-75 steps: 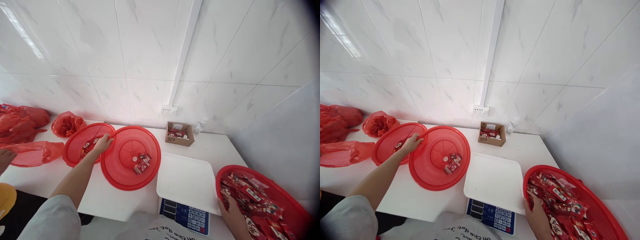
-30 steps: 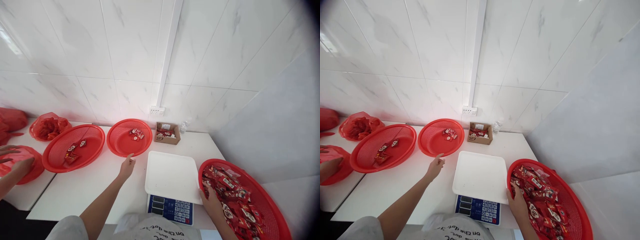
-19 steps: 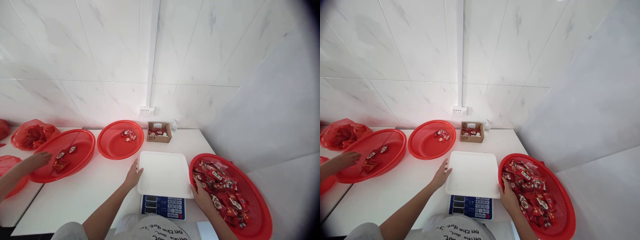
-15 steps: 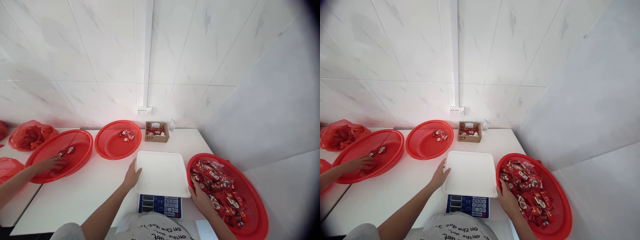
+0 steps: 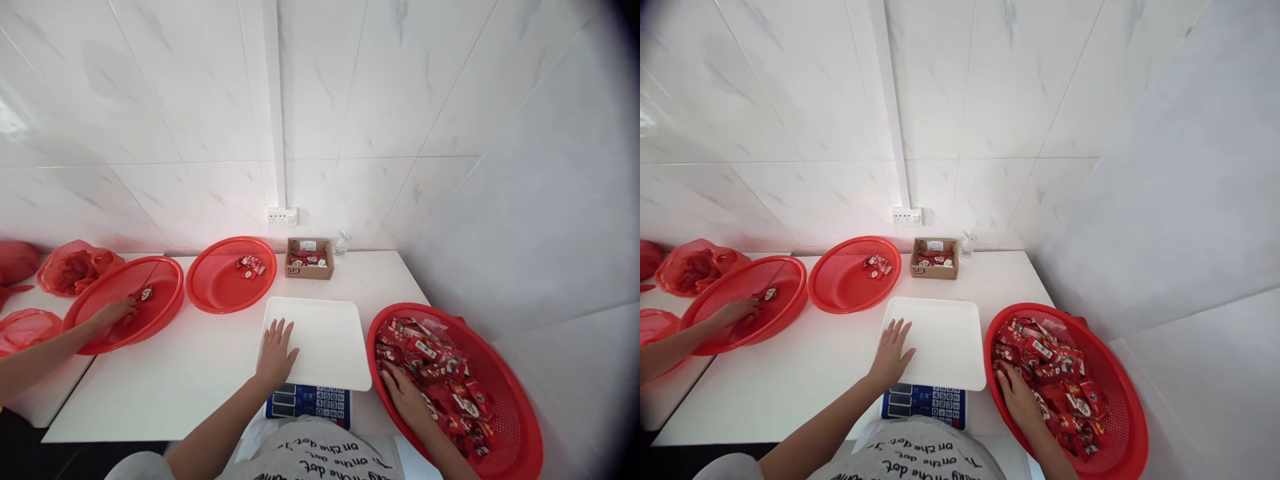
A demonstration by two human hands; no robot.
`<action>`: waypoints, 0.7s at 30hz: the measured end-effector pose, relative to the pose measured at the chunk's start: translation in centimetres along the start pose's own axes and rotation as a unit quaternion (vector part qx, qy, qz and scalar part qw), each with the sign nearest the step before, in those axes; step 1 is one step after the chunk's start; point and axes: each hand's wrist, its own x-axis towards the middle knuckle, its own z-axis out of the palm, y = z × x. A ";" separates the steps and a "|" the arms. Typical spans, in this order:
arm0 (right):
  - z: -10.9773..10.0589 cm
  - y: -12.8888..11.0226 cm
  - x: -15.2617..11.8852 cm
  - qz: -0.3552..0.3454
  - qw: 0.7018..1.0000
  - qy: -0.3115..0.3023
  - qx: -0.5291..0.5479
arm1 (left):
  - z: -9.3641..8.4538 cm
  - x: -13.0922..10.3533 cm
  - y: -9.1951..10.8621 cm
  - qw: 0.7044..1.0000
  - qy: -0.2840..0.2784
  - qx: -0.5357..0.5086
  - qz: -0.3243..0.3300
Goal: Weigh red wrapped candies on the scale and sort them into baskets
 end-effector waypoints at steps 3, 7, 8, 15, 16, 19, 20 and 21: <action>-0.5 -0.2 0.8 -0.036 0.991 0.038 -0.127 | 0.1 -0.5 0.9 0.999 -0.025 0.029 0.027; -1.0 -1.1 1.1 -0.005 0.973 0.004 -0.231 | 0.8 -0.4 1.8 0.996 -0.047 0.046 0.061; -1.1 -1.3 1.1 -0.001 0.971 -0.012 -0.241 | 1.0 -0.3 2.1 0.995 -0.049 0.046 0.070; -1.4 -1.1 0.2 -0.049 0.967 0.007 -0.251 | 2.4 0.8 4.2 0.991 -0.046 0.036 0.121; -1.4 -0.9 0.1 -0.053 0.969 0.013 -0.240 | 2.5 0.9 4.5 0.990 -0.046 0.034 0.128; -1.6 -0.2 0.3 -0.058 0.983 0.030 -0.169 | 2.7 1.2 5.1 0.988 -0.049 0.032 0.140; -1.8 0.0 0.4 -0.054 0.989 0.037 -0.134 | 2.7 1.2 5.3 0.988 -0.050 0.031 0.142; -2.0 0.2 0.5 -0.048 0.993 0.049 -0.094 | 2.6 1.2 5.4 0.988 -0.053 0.029 0.143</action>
